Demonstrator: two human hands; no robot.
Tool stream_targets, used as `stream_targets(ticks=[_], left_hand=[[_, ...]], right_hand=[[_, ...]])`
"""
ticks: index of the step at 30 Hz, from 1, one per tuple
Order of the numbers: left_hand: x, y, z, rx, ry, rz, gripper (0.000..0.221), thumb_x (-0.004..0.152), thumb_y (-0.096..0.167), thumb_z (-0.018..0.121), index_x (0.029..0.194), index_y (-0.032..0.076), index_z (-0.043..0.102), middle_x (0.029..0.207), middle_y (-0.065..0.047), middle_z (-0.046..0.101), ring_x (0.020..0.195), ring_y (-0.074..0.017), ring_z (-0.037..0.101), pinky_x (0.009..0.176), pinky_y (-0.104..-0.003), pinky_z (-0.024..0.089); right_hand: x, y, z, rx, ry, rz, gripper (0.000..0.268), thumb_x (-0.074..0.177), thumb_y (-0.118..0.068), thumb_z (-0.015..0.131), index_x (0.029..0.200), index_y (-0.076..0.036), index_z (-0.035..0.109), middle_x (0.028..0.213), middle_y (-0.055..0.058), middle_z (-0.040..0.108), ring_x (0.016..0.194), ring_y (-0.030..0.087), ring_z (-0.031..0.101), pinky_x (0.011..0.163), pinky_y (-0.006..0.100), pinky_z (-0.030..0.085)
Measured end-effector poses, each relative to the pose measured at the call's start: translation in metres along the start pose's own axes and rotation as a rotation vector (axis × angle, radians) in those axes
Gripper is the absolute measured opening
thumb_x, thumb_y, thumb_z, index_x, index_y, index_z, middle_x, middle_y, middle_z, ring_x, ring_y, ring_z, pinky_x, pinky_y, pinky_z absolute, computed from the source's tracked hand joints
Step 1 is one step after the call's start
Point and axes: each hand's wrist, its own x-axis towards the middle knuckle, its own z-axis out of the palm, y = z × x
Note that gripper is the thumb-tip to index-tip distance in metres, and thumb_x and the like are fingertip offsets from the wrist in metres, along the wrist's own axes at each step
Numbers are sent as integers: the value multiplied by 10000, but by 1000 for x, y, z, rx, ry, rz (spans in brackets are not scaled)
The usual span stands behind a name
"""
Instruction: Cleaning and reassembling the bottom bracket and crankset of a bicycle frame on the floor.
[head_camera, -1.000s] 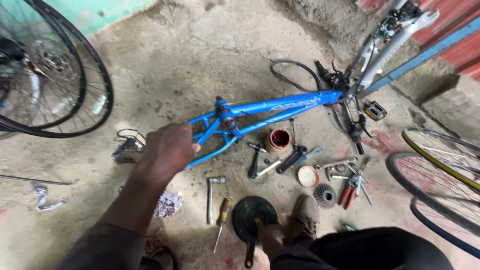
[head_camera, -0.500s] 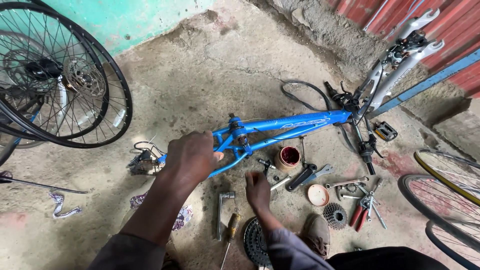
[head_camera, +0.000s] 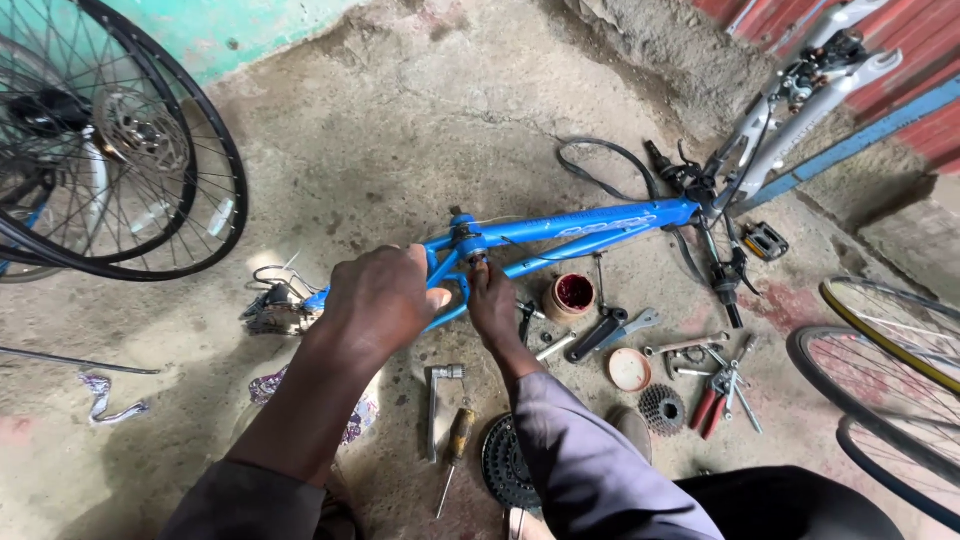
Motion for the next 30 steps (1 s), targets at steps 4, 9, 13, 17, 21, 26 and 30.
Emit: stream_targets(ticks=[4,9,13,17,21,26,30], left_hand=[[-2,6,0,-10,-21,-8,429,965,385,659,1158,1,671,971,-187,722,975,-378,740,867,-580,572],[-2,7,1,-11,-46,-11,355,969,360,643,1109,36,686,951,-174,723,960,-370,747,871,-567,573],[0,9,4,6,-61,-16,336,959,357,624,1083,51,682,968,-168,726,975,-360,748,888,-568,569],[2,6,10,30,-78,-33,412,958,486,556,1001,93,673,922,-144,715,918,-330,757,875,-533,580],[3,5,14,31,-77,-39,441,962,511,529,1016,99,675,920,-129,713,911,-318,761,870,-527,585],[6,6,13,27,-88,-33,407,962,486,534,1004,109,683,901,-129,711,898,-319,763,858,-524,591],[7,12,13,42,-120,-60,395,952,447,528,1104,115,680,1025,-137,718,1017,-330,749,927,-531,577]], right_hand=[[6,5,12,527,2,192,382,1044,-396,406,806,-145,569,629,50,504,605,214,606,584,338,449],[9,0,17,1225,-133,474,365,1110,-298,313,805,-172,469,667,-95,322,526,69,439,450,168,319],[5,10,17,465,146,27,396,1100,-270,454,820,-40,612,619,107,494,516,284,577,420,332,406],[-8,8,1,-290,220,-315,413,1098,-371,374,1090,-75,662,927,205,636,803,493,673,644,584,565],[4,26,17,-127,217,-298,413,1098,-335,377,1029,-31,648,799,252,617,769,549,641,563,600,507],[17,32,50,747,166,10,409,1066,-306,436,746,-76,548,433,109,489,352,217,498,361,270,374],[5,5,24,1150,62,334,332,1088,-281,429,815,-126,536,615,-30,419,468,149,537,420,237,409]])
